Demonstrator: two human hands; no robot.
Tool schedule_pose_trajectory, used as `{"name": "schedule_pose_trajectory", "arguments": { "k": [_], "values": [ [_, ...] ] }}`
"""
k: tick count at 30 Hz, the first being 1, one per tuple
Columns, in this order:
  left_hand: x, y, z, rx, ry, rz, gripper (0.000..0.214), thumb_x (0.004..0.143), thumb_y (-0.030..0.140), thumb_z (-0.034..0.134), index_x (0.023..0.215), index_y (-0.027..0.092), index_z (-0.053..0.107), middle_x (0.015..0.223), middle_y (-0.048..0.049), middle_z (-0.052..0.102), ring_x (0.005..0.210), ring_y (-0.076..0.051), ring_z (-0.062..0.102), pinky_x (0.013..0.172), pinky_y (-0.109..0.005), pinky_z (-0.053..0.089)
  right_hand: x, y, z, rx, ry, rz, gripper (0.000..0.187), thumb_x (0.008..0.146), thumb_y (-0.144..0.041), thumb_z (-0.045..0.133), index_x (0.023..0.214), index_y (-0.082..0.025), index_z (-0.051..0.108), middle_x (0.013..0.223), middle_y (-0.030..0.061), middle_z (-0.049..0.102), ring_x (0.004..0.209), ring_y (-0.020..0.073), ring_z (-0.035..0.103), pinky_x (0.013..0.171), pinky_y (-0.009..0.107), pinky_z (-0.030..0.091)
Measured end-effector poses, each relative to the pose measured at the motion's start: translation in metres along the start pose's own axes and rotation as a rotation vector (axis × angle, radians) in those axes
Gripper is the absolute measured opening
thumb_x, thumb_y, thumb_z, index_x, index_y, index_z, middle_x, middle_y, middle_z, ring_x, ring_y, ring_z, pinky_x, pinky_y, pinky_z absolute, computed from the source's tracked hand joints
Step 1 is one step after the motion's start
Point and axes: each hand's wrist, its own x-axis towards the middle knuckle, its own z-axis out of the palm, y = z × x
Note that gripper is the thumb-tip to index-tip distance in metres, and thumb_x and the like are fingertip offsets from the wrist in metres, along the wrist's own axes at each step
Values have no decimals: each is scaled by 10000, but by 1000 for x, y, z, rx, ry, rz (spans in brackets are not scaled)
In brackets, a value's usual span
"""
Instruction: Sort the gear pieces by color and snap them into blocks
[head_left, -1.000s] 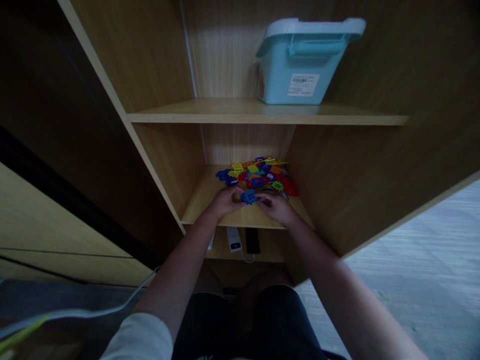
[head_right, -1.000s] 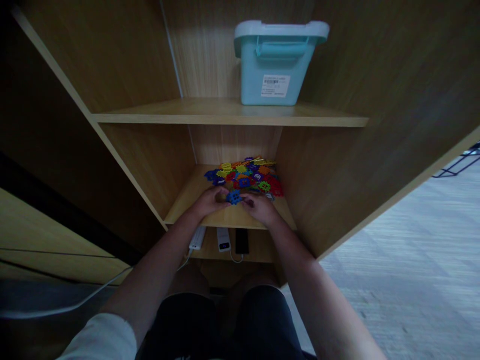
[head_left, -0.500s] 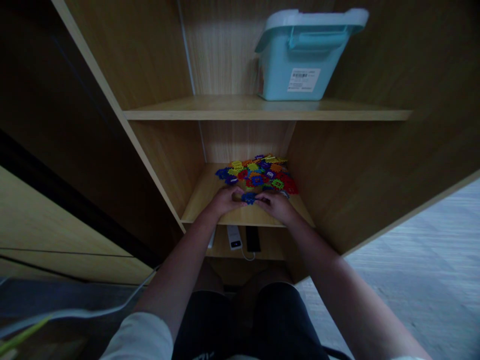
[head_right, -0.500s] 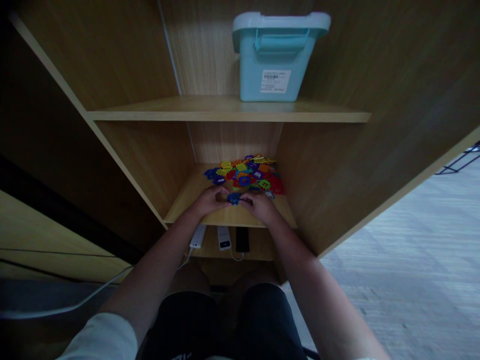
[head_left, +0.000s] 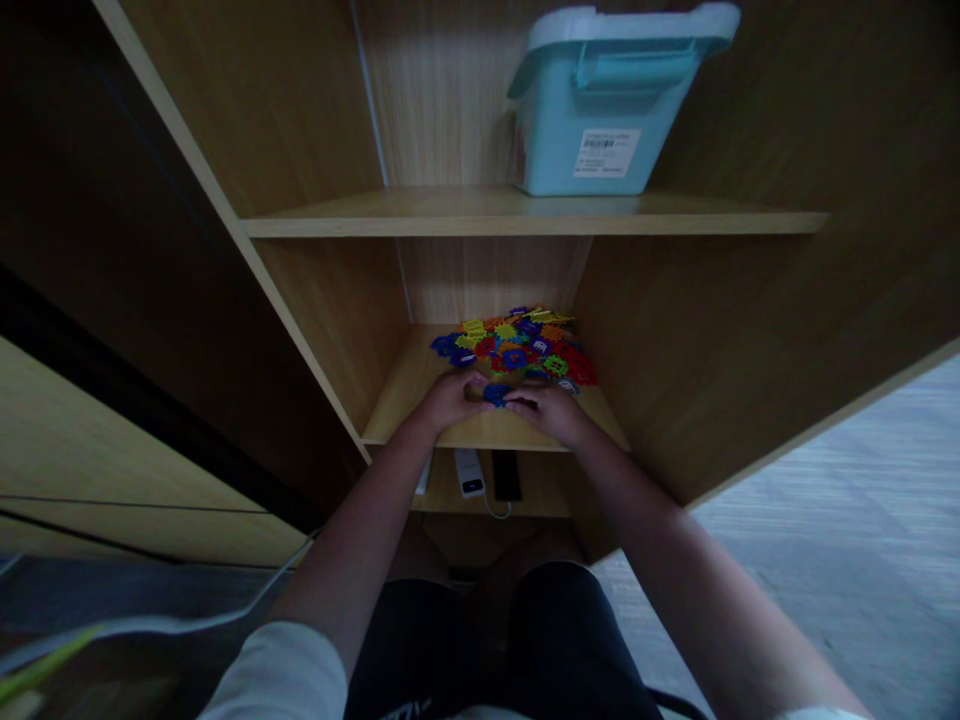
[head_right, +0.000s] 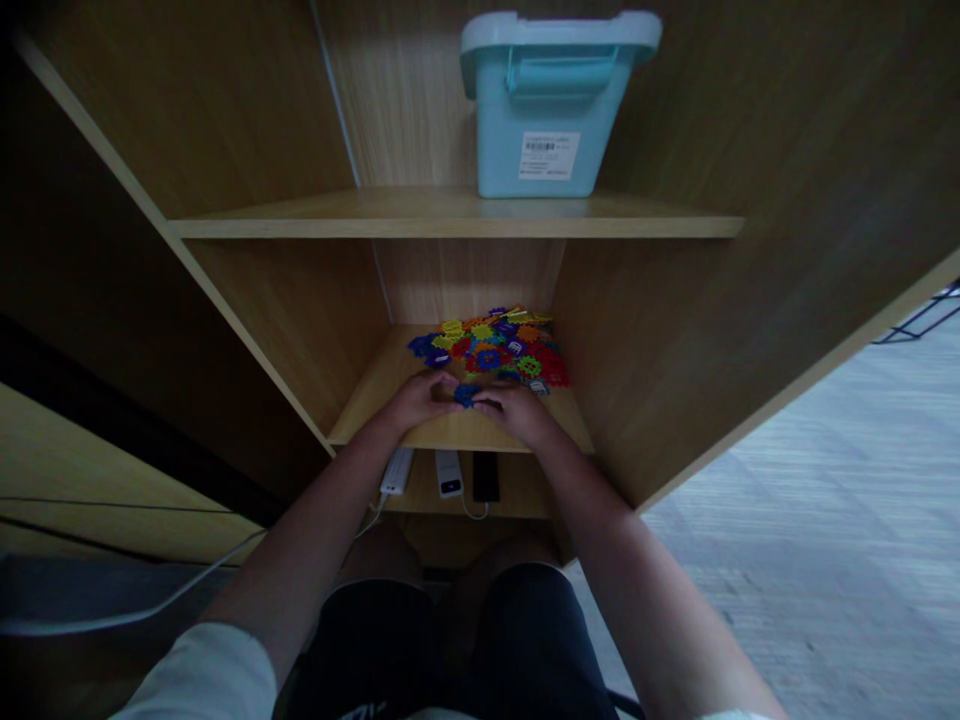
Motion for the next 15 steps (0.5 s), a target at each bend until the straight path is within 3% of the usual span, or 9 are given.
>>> {"name": "schedule_pose_trajectory", "arguments": {
  "k": [9, 15],
  "values": [
    [0, -1, 1, -31, 4, 14, 465, 755, 455, 958, 1118, 233, 771, 1170, -79, 835, 1115, -277, 778, 1072, -435, 588, -1, -9, -5, 0, 9, -14, 173, 1050, -380, 714, 1143, -288, 827, 1011, 62, 771, 911, 225, 723, 863, 358, 581],
    [0, 6, -1, -58, 0, -5, 469, 718, 390, 976, 1112, 238, 772, 1177, -68, 834, 1118, -268, 771, 1082, -433, 594, -2, -8, -4, -47, 56, 43, 323, 984, -360, 785, 1297, -286, 745, 1256, 91, 766, 1190, 287, 710, 1066, 452, 571]
  ]
}}
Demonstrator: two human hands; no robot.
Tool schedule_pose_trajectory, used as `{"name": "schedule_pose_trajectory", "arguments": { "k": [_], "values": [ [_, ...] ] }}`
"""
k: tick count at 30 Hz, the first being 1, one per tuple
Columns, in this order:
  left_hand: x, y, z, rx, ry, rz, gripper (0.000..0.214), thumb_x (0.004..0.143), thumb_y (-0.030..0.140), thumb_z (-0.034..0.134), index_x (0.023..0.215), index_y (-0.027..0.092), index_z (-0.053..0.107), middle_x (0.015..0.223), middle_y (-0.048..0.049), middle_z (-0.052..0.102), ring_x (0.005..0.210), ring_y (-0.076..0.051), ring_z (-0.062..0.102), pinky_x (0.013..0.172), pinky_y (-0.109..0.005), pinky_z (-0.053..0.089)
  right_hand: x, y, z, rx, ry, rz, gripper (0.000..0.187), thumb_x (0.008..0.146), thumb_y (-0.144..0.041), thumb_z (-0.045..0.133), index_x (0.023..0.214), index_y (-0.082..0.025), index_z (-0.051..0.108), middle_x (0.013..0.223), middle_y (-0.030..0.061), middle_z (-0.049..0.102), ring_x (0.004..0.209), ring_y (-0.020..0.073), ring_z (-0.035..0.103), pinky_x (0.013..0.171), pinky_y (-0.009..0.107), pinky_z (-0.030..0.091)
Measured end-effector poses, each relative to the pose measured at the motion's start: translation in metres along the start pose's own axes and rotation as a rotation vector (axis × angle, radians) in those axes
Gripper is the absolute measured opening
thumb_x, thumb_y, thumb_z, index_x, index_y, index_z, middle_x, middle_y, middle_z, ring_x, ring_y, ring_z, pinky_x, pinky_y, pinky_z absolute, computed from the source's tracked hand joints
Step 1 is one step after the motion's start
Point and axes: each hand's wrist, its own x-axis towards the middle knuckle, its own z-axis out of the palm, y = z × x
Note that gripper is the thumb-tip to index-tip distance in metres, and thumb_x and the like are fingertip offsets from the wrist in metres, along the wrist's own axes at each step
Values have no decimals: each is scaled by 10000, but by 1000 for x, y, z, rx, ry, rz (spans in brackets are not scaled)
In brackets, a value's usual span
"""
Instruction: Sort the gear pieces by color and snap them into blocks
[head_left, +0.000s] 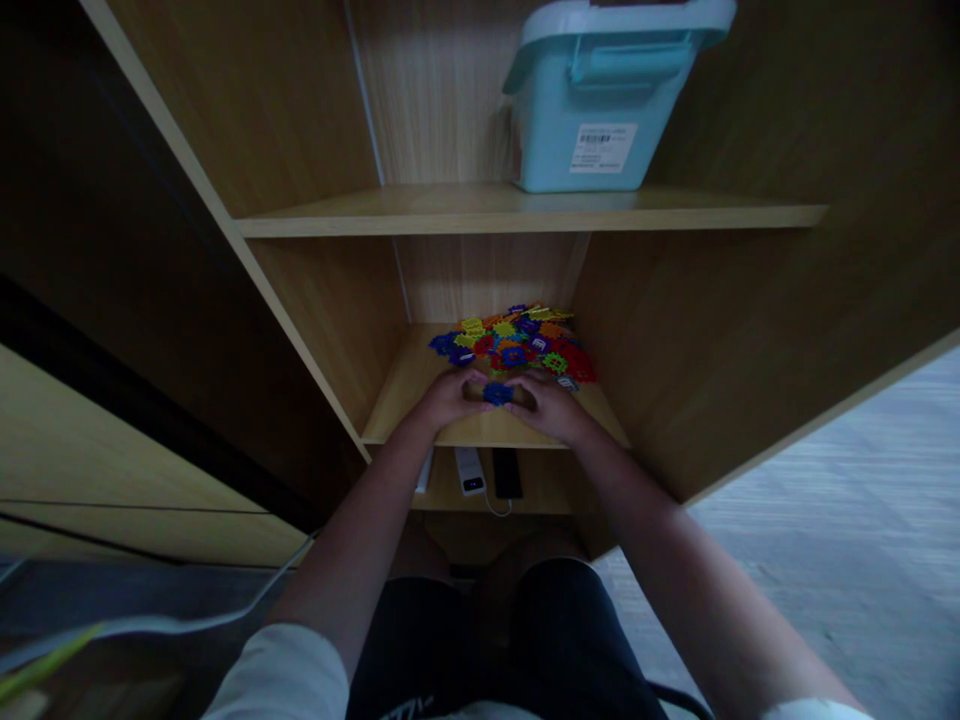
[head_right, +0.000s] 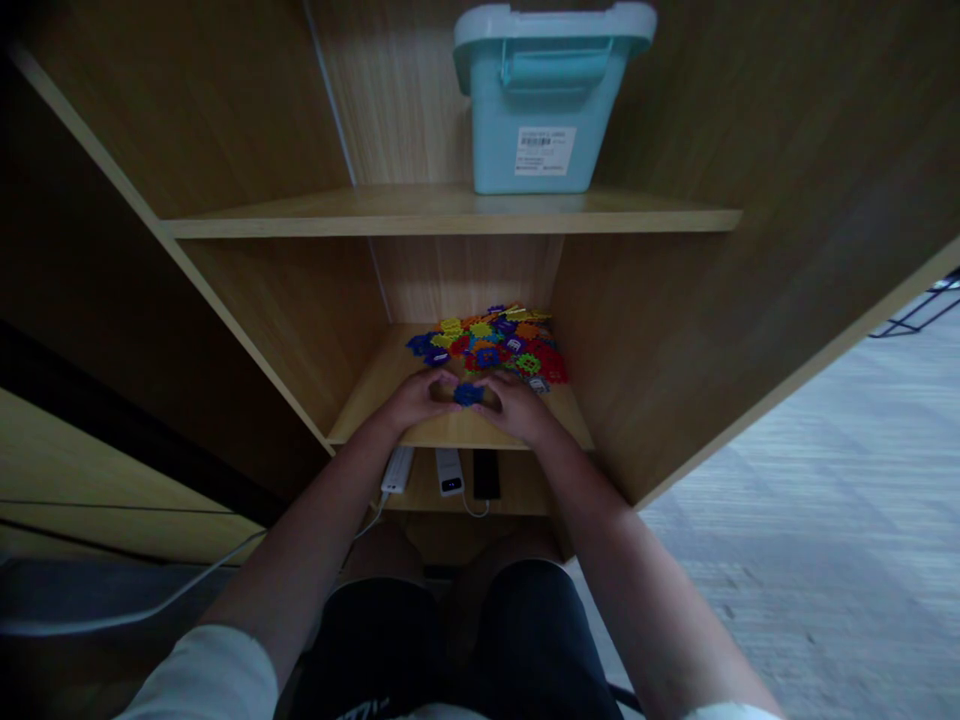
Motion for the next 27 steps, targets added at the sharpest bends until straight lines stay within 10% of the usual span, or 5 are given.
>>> {"name": "schedule_pose_trajectory", "arguments": {
  "k": [27],
  "values": [
    [-1, -5, 4, -4, -19, -2, 383, 741, 153, 787, 1119, 203, 749, 929, -5, 754, 857, -177, 708, 836, -311, 573, 2, 8, 5, -23, -54, 26, 317, 1000, -356, 771, 1312, -305, 743, 1231, 66, 811, 1157, 297, 739, 1043, 451, 584]
  ]
}}
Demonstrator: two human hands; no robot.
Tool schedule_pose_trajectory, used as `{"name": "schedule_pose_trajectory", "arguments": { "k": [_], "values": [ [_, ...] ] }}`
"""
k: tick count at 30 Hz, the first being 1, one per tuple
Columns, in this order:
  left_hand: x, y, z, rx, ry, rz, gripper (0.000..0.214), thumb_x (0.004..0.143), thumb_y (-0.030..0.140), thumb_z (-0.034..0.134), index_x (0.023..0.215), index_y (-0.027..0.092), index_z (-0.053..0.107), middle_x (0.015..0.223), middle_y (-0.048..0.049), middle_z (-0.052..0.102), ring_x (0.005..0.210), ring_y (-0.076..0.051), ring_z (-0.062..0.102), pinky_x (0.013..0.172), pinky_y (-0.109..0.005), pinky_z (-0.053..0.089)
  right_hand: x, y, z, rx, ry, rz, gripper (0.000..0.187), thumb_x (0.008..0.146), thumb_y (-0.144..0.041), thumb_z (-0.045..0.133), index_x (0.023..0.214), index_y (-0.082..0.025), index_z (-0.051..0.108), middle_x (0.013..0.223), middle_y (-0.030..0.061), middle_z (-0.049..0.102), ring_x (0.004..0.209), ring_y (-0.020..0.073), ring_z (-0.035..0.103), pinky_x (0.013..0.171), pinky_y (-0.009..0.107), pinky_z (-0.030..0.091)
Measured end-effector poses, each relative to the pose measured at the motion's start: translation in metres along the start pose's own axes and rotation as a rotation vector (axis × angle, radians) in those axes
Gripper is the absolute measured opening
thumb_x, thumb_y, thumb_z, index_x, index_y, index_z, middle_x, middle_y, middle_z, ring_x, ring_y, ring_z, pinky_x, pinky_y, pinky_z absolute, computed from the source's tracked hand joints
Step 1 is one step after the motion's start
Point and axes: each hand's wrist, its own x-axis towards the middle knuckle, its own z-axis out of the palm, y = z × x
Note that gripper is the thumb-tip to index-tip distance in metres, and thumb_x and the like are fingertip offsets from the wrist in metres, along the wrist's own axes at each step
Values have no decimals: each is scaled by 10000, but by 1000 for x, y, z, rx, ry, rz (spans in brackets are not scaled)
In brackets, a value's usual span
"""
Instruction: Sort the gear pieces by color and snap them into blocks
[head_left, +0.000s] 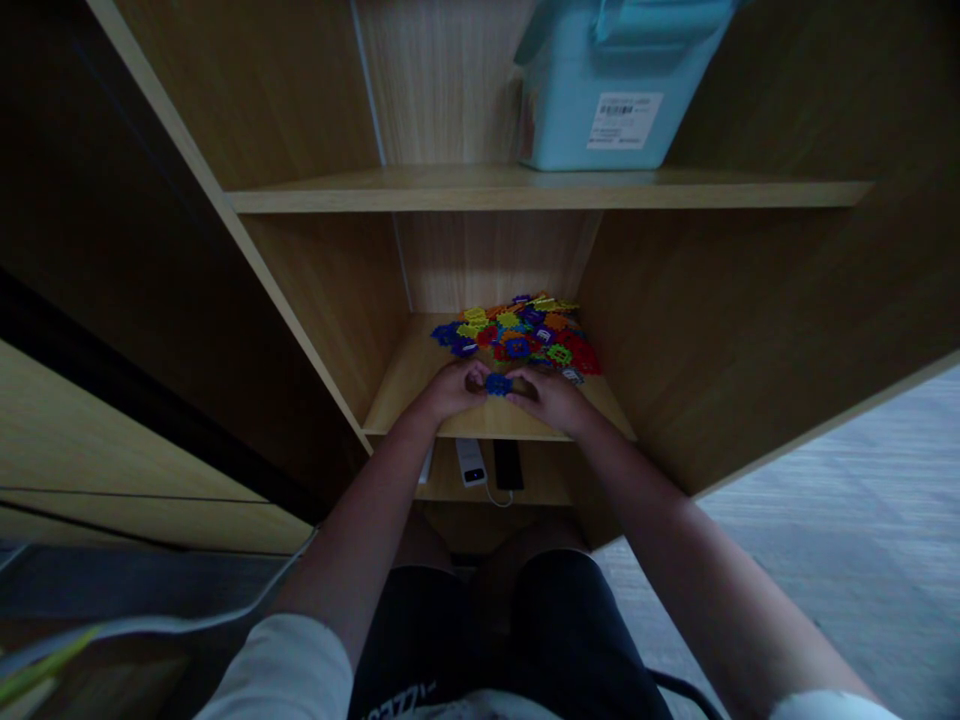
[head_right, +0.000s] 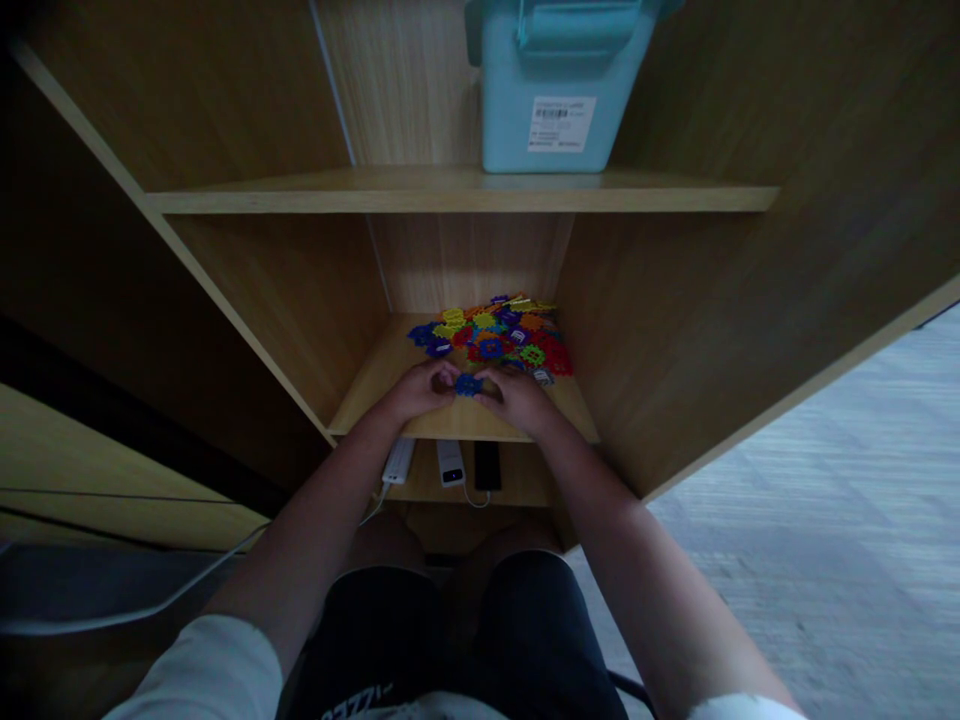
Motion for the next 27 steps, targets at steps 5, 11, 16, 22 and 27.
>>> {"name": "schedule_pose_trajectory", "arguments": {
  "k": [5, 11, 16, 22, 27],
  "values": [
    [-1, 4, -1, -14, -15, -13, 364, 748, 153, 769, 1106, 216, 742, 931, 2, 760, 854, -162, 699, 837, -293, 570, 1, -1, 0, -4, 1, 3, 312, 1006, -344, 766, 1312, -291, 740, 1225, 73, 808, 1145, 289, 741, 1034, 436, 580],
    [0, 0, 1, -41, -8, -7, 342, 761, 167, 770, 1099, 204, 741, 905, 10, 747, 816, -150, 678, 809, -284, 552, 1, -2, 0, 2, -3, 19, 317, 998, -292, 764, 1313, -267, 743, 1148, 82, 807, 1059, 273, 732, 954, 394, 569],
    [1, -2, 2, -41, -10, -11, 340, 754, 149, 776, 1088, 202, 750, 916, 6, 754, 838, -156, 685, 823, -289, 552, 1, -1, 1, 2, -4, 15, 303, 1007, -253, 736, 1310, -261, 735, 1093, 78, 803, 999, 262, 724, 913, 382, 563],
    [0, 0, 0, -55, -19, -8, 343, 740, 133, 770, 1075, 200, 751, 898, 9, 746, 824, -150, 679, 818, -284, 545, 0, -2, 1, -10, 11, 9, 299, 1004, -263, 731, 1302, -274, 718, 1183, 89, 799, 1085, 290, 733, 977, 427, 573],
    [-2, 3, -1, -61, -25, -10, 339, 752, 133, 762, 1085, 197, 753, 899, 6, 740, 825, -152, 676, 815, -283, 541, -1, -3, 0, -74, 71, 2, 228, 1005, -237, 687, 1232, -244, 715, 1164, 106, 788, 1090, 304, 720, 1009, 447, 559]
  ]
}}
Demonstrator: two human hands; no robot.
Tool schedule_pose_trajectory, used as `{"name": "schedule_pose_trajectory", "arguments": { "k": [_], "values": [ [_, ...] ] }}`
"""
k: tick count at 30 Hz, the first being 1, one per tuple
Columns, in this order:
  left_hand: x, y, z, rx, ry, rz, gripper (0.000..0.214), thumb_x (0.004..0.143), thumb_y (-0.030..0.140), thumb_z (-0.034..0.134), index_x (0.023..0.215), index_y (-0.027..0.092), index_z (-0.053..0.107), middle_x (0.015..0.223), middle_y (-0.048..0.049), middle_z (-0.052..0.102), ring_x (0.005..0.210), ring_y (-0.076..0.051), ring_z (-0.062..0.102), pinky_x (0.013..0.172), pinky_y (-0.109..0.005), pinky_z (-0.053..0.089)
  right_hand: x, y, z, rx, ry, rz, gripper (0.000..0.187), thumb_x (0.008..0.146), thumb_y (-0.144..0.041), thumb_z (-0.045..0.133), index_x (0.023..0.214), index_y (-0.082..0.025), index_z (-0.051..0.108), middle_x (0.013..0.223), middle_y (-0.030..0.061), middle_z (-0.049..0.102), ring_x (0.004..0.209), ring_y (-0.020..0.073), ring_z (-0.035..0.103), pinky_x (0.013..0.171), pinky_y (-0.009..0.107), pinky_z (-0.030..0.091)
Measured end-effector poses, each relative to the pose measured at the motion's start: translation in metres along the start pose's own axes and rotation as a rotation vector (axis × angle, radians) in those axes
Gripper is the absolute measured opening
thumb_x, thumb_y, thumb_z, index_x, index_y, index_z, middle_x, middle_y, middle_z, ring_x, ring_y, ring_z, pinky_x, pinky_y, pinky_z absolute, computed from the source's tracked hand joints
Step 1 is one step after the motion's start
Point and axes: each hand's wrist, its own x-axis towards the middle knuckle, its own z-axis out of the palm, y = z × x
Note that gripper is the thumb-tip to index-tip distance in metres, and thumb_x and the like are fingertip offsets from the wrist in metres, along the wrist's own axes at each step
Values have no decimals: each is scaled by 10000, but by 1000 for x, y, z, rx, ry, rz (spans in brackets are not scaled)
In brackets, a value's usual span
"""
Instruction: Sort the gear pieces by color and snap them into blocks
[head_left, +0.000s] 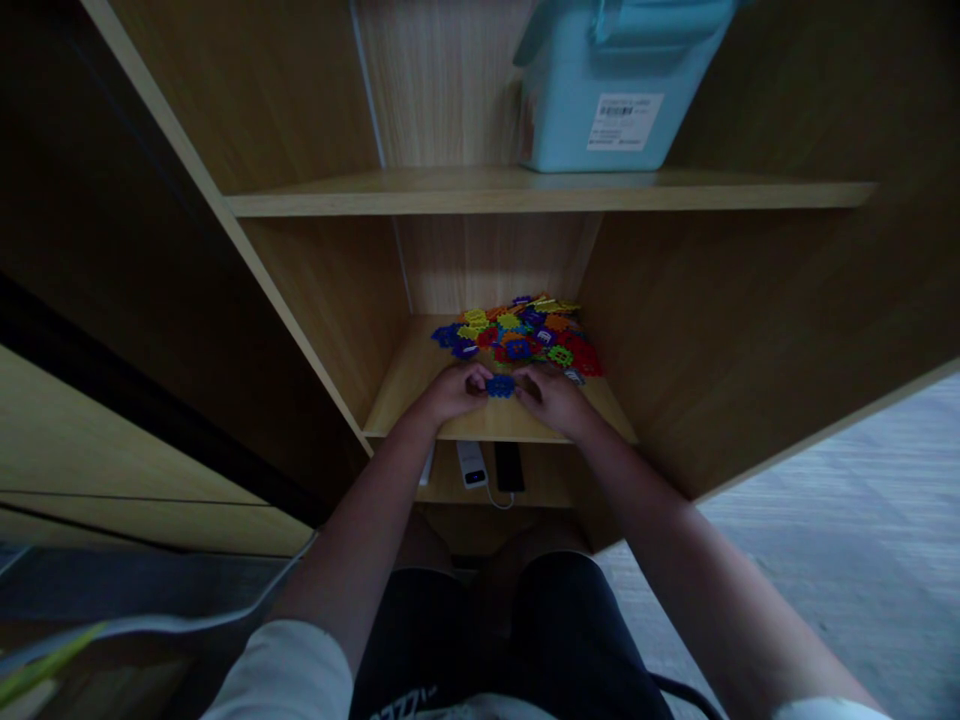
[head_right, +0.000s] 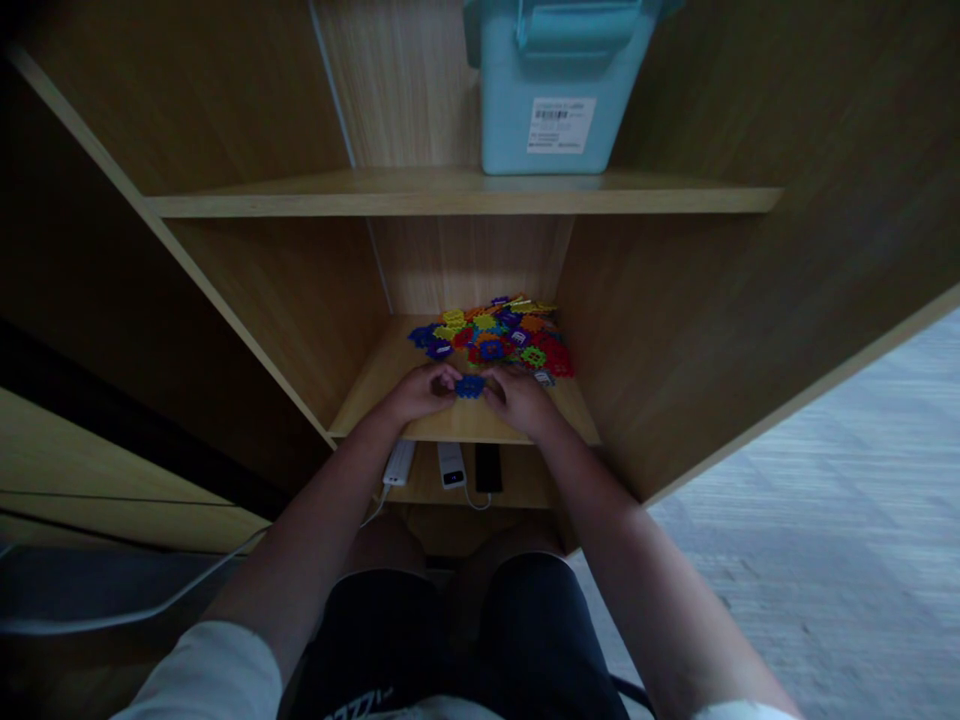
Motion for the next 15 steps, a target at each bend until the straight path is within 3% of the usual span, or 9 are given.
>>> {"name": "schedule_pose_trajectory", "arguments": {
  "k": [15],
  "values": [
    [2, -9, 5, -34, 11, 17, 360, 750, 102, 757, 1095, 203, 765, 911, 2, 747, 825, -152, 670, 808, -283, 540, -3, -1, -2, 27, 3, -29, 79, 1007, -264, 721, 1081, -263, 749, 1084, 67, 795, 1016, 270, 736, 946, 416, 576]
  ]
}}
